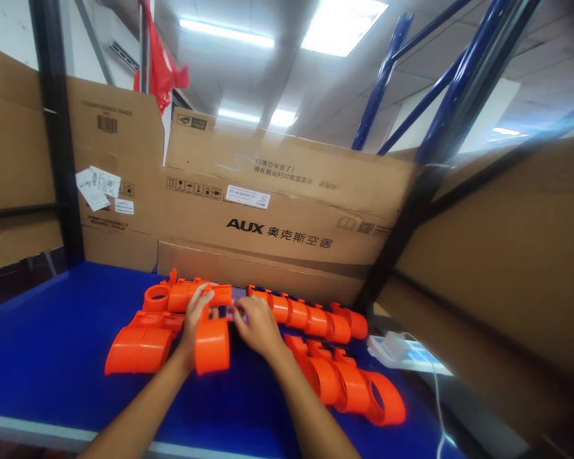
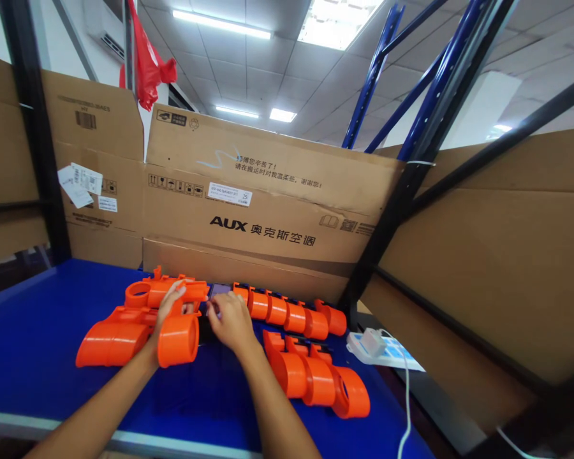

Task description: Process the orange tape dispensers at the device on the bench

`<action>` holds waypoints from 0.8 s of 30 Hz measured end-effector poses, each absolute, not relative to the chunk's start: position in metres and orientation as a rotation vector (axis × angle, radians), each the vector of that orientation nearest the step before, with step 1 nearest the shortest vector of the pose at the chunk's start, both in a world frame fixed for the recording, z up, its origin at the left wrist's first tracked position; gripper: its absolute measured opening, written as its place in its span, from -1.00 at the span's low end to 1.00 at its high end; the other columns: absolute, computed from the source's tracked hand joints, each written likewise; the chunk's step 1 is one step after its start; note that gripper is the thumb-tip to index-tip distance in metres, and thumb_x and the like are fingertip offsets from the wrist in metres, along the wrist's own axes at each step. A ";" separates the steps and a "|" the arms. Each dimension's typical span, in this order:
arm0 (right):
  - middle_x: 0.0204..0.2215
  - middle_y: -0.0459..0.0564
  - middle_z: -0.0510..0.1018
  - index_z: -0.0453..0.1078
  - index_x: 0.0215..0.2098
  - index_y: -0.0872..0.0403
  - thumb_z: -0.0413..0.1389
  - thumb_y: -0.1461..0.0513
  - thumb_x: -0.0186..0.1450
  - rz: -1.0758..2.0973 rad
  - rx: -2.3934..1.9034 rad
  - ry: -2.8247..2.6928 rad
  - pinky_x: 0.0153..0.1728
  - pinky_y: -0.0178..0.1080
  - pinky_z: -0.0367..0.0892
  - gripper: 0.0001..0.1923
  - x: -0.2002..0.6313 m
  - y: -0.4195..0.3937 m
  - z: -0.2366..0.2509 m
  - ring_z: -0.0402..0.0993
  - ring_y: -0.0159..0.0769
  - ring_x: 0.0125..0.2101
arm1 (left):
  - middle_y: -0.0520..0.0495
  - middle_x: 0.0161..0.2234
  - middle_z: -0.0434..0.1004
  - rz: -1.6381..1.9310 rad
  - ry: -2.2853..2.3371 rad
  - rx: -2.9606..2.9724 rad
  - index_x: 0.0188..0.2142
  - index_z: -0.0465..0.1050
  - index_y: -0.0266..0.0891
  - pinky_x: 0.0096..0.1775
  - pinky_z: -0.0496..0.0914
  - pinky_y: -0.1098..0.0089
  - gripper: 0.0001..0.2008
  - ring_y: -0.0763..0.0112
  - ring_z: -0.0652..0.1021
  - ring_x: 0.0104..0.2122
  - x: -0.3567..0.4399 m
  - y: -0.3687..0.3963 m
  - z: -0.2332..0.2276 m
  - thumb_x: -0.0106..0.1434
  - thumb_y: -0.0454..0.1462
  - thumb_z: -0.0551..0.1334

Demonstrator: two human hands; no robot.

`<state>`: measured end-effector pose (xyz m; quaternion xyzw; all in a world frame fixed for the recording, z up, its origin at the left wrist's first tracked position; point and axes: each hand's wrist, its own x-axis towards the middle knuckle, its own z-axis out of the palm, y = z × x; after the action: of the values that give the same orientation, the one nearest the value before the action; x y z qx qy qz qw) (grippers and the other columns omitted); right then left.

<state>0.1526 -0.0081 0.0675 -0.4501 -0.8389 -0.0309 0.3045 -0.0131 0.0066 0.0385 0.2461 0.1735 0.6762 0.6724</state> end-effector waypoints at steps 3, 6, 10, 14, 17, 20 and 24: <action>-0.36 -0.01 0.52 0.40 -0.19 0.08 -0.09 0.12 0.45 0.148 -1.092 -1.964 -0.31 -0.27 0.29 -0.72 0.166 -0.012 0.072 0.42 -0.29 -0.36 | 0.15 -0.54 0.41 1.647 0.513 0.695 -0.15 0.42 -0.19 -0.57 0.21 0.53 -0.62 0.57 0.33 -0.66 -0.003 0.002 0.034 0.04 -0.23 0.43; -0.28 0.01 0.55 0.33 0.05 0.07 -0.06 0.10 0.43 0.308 -0.972 -1.932 -0.33 -0.27 0.34 -0.67 0.175 -0.024 0.074 0.45 -0.28 -0.36 | 0.16 -0.56 0.39 1.671 0.578 0.713 -0.14 0.44 -0.17 -0.57 0.20 0.52 -0.60 0.54 0.34 -0.66 0.003 0.000 0.030 0.03 -0.19 0.44; -0.01 0.07 0.50 0.13 0.28 -0.01 0.11 0.07 0.33 0.388 -0.885 -2.157 -0.20 -0.20 0.39 -0.41 0.178 -0.048 0.072 0.47 -0.20 -0.20 | 0.06 -0.42 0.51 1.747 0.650 0.699 -0.14 0.46 -0.15 -0.42 0.33 0.48 -0.60 0.43 0.49 -0.49 0.006 0.002 0.029 0.04 -0.15 0.44; 0.06 0.08 0.46 0.04 0.33 -0.04 0.21 0.08 0.25 0.438 -0.885 -2.155 -0.10 -0.14 0.40 -0.25 0.173 -0.055 0.061 0.47 -0.14 -0.08 | -0.03 -0.27 0.56 1.703 0.696 0.787 -0.05 0.48 -0.12 -0.22 0.40 0.39 -0.57 0.24 0.56 -0.20 0.007 -0.002 0.032 0.08 -0.11 0.41; 0.07 0.13 0.44 0.00 0.34 -0.01 0.24 0.08 0.22 0.370 -0.953 -2.005 -0.13 -0.13 0.44 -0.19 0.172 -0.048 0.051 0.48 -0.12 -0.10 | -0.12 -0.06 0.55 1.621 0.641 0.956 -0.01 0.48 -0.10 -0.01 0.36 0.29 -0.58 0.10 0.45 0.09 0.011 -0.013 0.037 0.12 -0.15 0.39; 0.18 0.18 0.33 -0.03 0.36 0.00 0.24 0.11 0.22 0.199 -1.007 -1.915 0.07 -0.01 0.33 -0.16 0.175 -0.042 0.045 0.37 -0.04 0.09 | -0.13 0.16 0.41 1.539 0.581 1.156 0.06 0.45 -0.08 0.16 0.24 0.24 -0.46 0.07 0.31 0.23 0.016 -0.024 0.039 0.06 -0.23 0.43; 0.25 0.14 0.25 -0.10 0.39 0.00 0.18 0.19 0.25 0.140 -0.967 -2.001 0.21 -0.01 0.19 -0.17 0.180 -0.047 0.048 0.22 -0.08 0.22 | -0.12 0.20 0.37 1.573 0.685 1.312 0.11 0.42 -0.07 0.23 0.14 0.23 -0.27 0.10 0.30 0.24 0.025 -0.030 0.037 -0.09 -0.36 0.49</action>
<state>0.1798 -0.0467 0.0482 -0.3898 -0.8061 0.0565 0.4417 0.0246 -0.0302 0.0366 0.5357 0.2798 0.6423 0.4714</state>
